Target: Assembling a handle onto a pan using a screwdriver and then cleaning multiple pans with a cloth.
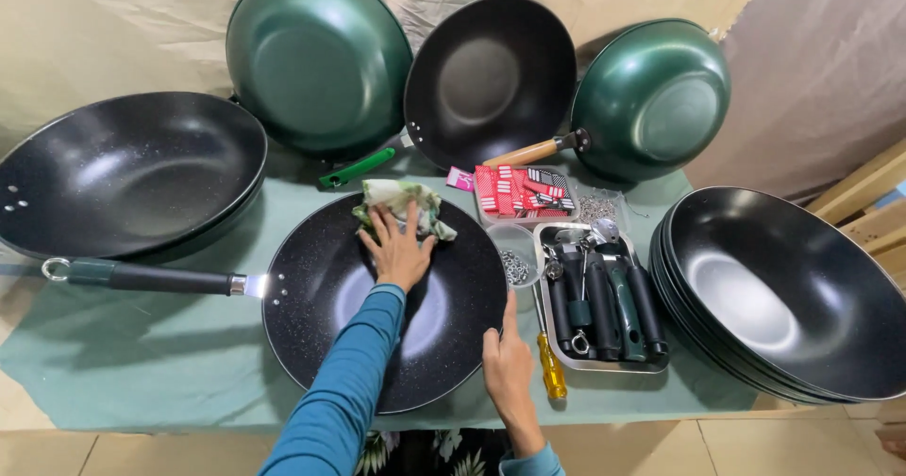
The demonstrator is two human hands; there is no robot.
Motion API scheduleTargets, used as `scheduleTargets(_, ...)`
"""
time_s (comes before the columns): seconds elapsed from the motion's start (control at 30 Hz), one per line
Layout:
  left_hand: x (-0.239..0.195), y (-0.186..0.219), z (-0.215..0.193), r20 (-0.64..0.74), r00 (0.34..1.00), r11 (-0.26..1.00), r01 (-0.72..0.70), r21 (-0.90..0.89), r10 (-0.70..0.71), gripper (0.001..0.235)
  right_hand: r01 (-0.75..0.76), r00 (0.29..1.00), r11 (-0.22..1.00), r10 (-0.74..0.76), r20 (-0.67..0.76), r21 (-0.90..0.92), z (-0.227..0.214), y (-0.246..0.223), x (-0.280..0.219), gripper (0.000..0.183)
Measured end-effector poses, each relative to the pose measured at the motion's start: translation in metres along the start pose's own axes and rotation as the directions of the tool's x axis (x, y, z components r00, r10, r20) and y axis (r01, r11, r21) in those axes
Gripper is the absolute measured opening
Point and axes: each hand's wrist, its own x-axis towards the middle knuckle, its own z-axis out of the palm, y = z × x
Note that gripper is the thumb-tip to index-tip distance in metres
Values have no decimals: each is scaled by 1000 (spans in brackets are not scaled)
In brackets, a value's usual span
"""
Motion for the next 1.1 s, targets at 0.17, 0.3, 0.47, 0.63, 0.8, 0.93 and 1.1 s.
scheduleTargets(0.17, -25, 48, -6, 133, 947, 955, -283, -85, 292, 77, 9, 1000, 999, -8, -21, 34, 3, -2, 2, 79)
scheduleTargets(0.3, -65, 53, -30, 393, 787, 878, -451, -158, 475, 75, 25, 999, 999, -24, -37, 26, 6, 4, 2, 79)
scheduleTargets(0.47, -93, -6, -36, 523, 664, 797, -601, -53, 535, 74, 6, 1000, 998, -5, -15, 63, -1, -4, -1, 78)
scheduleTargets(0.63, -45, -63, -52, 433, 830, 699, -540, 469, 350, 76, 10, 1000, 999, -11, 13, 52, -5, -11, -3, 80)
scheduleTargets(0.8, -27, -76, -91, 319, 922, 236, -367, 900, 221, 75, 50, 999, 995, -51, -14, -89, 0, -4, 2, 81)
scheduleTargets(0.93, -57, -77, -121, 355, 927, 193, -373, 908, 120, 71, 24, 1000, 985, -23, 5, -170, 0, -4, 5, 81)
scheduleTargets(1.1, -107, -87, -155, 631, 775, 298, -607, 737, 19, 55, 30, 999, 984, -35, -26, -174, 1, -4, 5, 80)
